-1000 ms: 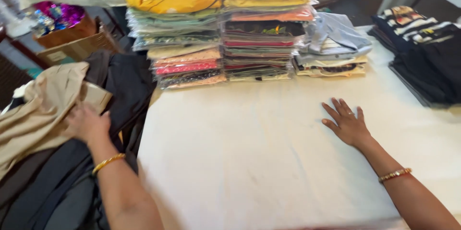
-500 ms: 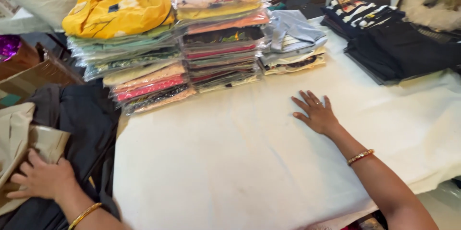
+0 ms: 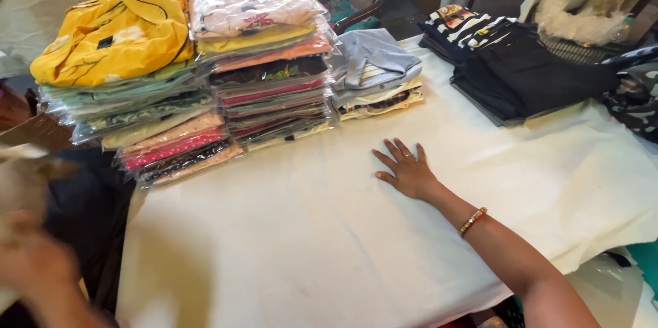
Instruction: The person folds a pair of black trousers on a white table, then folds a pair of beige trousers. The person smooths the fabric, aligns the legs, and folds each garment into a compact rectangle before placing it on a stack.
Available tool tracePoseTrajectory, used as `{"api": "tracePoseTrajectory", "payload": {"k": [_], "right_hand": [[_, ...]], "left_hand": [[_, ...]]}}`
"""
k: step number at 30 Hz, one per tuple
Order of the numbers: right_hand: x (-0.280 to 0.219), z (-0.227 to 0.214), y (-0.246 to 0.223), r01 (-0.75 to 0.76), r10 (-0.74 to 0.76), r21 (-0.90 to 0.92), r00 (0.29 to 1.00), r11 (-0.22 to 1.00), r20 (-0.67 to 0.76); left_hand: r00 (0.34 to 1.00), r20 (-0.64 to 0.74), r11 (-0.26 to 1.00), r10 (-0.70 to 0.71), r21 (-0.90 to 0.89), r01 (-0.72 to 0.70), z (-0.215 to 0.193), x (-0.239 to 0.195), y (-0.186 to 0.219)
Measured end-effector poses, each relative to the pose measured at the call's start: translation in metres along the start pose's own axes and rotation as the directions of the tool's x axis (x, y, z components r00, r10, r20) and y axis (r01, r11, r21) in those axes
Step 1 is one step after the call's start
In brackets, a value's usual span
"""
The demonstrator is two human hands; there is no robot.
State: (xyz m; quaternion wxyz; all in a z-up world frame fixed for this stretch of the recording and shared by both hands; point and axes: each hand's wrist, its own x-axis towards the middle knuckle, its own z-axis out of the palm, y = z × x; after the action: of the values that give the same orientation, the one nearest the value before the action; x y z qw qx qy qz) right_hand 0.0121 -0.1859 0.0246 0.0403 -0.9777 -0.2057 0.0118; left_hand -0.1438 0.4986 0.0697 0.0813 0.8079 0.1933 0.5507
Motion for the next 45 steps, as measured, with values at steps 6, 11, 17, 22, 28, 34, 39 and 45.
{"api": "tracePoseTrajectory", "payload": {"k": [6, 11, 17, 22, 28, 34, 39, 45], "right_hand": [[0.004, -0.001, 0.007, 0.063, -0.064, 0.093, 0.998, 0.994, 0.011], [0.048, 0.076, 0.071, 0.104, -0.088, 0.664, 0.994, 0.741, -0.057], [0.008, 0.005, 0.037, 0.209, -0.135, 0.822, 0.978, 0.529, -0.162], [0.008, -0.008, 0.03, 0.376, -0.317, 0.762, 0.919, 0.528, -0.234], [0.015, 0.001, 0.067, 0.688, -0.443, 0.366, 0.701, 0.627, -0.56], [-0.001, 0.05, 0.175, 0.667, 0.416, 0.682, 0.552, 0.3, -0.723], [0.018, 0.017, 0.2, 0.409, 0.791, 0.909, 0.531, 0.074, -0.304], [-0.004, -0.019, 0.172, 0.004, 0.545, 0.986, 0.833, 0.168, -0.096]], "left_hand": [[0.85, 0.396, 0.898, 0.346, -0.403, -0.178, -0.001, -0.127, 0.291], [0.094, 0.544, 0.547, 0.834, -0.837, -0.006, -0.017, -0.231, 0.435], [0.046, 0.67, 0.666, 0.741, -0.724, -0.178, -0.04, -0.214, 0.43], [0.191, 0.695, 0.718, 0.693, -0.69, -0.094, -0.04, -0.215, 0.377], [0.33, 0.745, 0.815, 0.58, -0.534, -0.226, -0.057, -0.179, 0.357], [0.49, 0.763, 0.882, 0.422, -0.22, -0.417, -0.05, -0.17, 0.341], [0.443, 0.863, 0.924, 0.241, -0.064, -0.378, -0.047, -0.147, 0.329], [0.424, 0.906, 0.929, -0.007, 0.162, -0.332, -0.016, -0.142, 0.264]]}}
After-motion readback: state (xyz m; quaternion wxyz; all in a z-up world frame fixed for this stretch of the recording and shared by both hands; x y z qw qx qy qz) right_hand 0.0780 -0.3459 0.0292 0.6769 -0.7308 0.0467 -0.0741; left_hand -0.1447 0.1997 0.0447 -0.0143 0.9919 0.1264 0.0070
